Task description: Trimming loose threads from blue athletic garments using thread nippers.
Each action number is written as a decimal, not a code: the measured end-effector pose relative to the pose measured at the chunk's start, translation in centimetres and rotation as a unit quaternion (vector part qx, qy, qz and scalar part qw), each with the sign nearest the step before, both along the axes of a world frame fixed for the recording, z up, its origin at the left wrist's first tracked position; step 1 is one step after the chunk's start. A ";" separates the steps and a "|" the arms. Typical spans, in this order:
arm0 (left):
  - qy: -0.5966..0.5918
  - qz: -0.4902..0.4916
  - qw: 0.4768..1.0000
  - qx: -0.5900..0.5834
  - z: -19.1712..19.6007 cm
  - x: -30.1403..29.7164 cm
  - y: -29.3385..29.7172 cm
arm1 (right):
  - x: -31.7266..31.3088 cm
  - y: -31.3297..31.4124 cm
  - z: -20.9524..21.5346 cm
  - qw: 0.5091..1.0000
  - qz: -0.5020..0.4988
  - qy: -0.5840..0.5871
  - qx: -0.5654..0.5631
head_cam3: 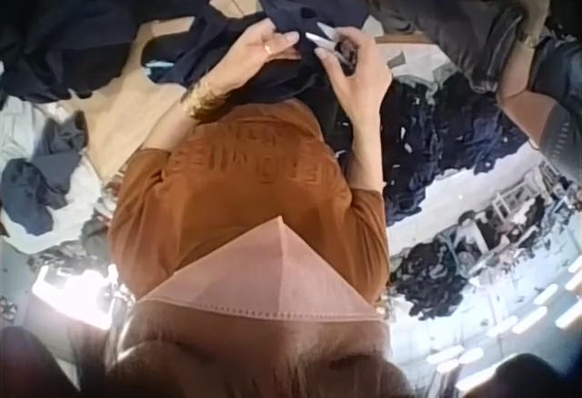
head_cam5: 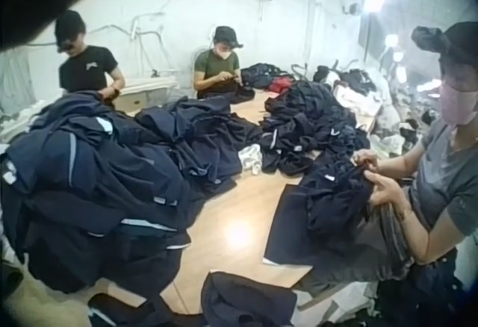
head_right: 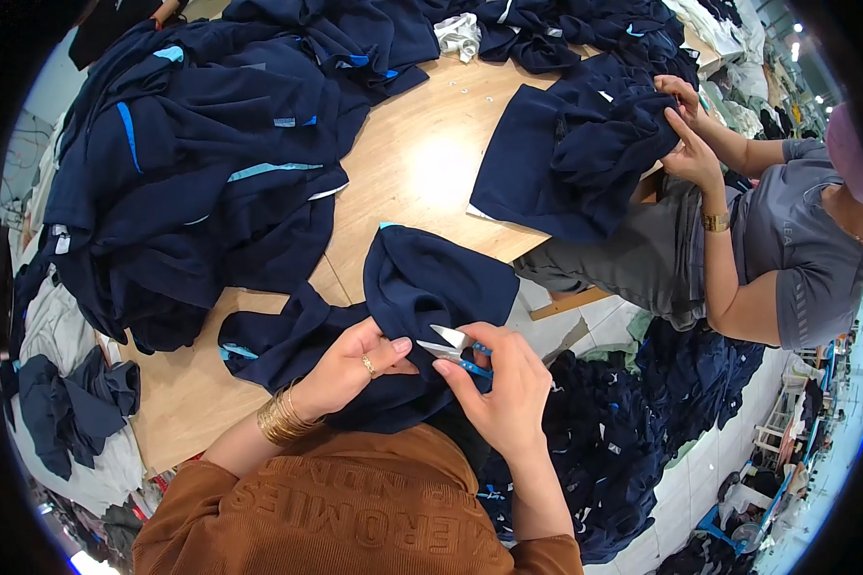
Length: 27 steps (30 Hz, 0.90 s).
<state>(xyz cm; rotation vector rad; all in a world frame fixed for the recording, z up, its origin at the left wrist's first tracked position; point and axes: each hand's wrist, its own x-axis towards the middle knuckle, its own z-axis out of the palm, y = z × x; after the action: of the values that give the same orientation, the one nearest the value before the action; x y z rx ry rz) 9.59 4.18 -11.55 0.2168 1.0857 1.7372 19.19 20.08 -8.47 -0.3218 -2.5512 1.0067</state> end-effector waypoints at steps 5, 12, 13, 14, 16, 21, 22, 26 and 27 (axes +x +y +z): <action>-0.019 0.005 1.000 -0.006 0.6 -0.1 0.1 | 0.3 0.2 -0.2 0.999 -0.009 0.012 0.044; -0.016 -0.006 0.999 -0.031 1.1 -0.2 0.3 | 0.2 0.2 -0.2 0.997 -0.011 0.021 0.072; -0.016 -0.006 0.999 -0.031 1.1 -0.1 0.2 | 0.2 0.2 -0.1 0.997 -0.011 0.021 0.072; -0.017 -0.003 1.000 -0.025 1.0 -0.1 0.2 | 0.2 0.2 -0.1 0.997 -0.012 0.019 0.075; -0.019 0.000 1.000 -0.019 0.9 0.0 0.2 | 0.2 0.2 0.0 0.997 -0.013 0.017 0.077; -0.011 0.004 1.000 -0.008 0.8 0.1 0.2 | 0.2 0.1 0.1 0.996 -0.010 0.015 0.092; -0.011 0.005 1.000 -0.008 0.8 0.1 0.2 | 0.2 0.1 0.2 0.996 -0.009 0.015 0.092; -0.010 0.009 1.000 -0.003 0.7 0.2 0.3 | 0.1 0.0 0.4 0.995 -0.007 0.005 0.097; -0.012 0.017 1.000 0.012 0.8 0.3 0.3 | 0.1 0.0 0.4 0.995 -0.010 0.007 0.101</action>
<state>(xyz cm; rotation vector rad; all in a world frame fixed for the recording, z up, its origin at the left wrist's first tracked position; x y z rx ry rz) 9.88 4.52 -10.80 0.1926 1.0584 1.7794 19.34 20.05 -8.11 -0.2830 -2.6039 0.7327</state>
